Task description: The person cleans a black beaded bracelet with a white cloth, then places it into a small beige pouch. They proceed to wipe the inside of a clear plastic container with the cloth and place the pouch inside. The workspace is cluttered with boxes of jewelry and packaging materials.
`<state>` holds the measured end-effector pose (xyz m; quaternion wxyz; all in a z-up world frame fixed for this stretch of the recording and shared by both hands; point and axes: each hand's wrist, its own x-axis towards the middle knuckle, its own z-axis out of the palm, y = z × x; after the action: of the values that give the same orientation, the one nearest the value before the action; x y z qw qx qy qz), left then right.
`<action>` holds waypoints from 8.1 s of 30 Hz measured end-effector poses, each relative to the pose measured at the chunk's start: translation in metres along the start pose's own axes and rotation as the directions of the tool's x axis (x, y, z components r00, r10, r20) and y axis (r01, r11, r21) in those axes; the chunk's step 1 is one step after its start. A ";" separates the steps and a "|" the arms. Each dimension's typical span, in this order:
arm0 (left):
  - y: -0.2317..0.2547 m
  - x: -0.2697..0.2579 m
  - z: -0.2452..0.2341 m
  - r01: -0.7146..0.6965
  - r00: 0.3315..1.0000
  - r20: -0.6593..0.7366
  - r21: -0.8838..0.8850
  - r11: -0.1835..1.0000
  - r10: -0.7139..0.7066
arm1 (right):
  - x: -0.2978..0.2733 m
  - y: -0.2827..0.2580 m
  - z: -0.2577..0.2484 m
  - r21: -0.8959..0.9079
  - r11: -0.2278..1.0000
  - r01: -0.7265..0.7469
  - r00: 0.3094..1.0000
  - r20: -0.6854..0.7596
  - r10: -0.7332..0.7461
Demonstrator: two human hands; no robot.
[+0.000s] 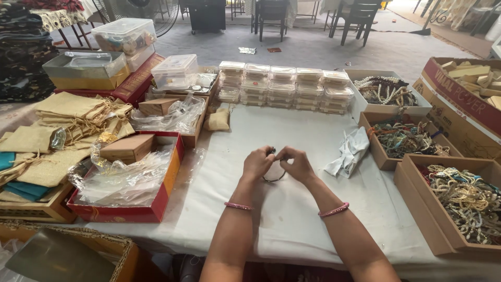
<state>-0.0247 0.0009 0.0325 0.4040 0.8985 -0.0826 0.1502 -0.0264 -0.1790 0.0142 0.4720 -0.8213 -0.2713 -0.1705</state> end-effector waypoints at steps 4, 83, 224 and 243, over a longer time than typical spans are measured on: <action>-0.019 0.012 0.019 0.058 0.972 0.235 -0.166 0.984 -0.018 | 0.003 0.014 -0.005 0.232 0.972 -0.024 0.987 -0.148 0.060; 0.039 -0.026 0.001 -0.189 0.955 -0.233 -0.003 0.982 0.183 | 0.002 -0.001 0.023 0.779 0.546 -0.308 0.879 0.014 0.476; 0.013 -0.018 -0.006 -0.044 0.998 0.047 0.121 0.992 0.039 | 0.001 -0.003 0.002 0.667 0.641 -0.380 0.811 -0.094 0.578; 0.024 -0.020 -0.006 -0.081 0.982 -0.165 0.090 0.993 0.095 | -0.001 -0.010 0.005 0.630 0.524 -0.573 0.787 0.243 0.568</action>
<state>-0.0515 -0.0100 0.0460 0.3648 0.8941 -0.0814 0.2470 -0.0332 -0.1708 0.0175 0.7641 -0.6354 -0.0321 0.1068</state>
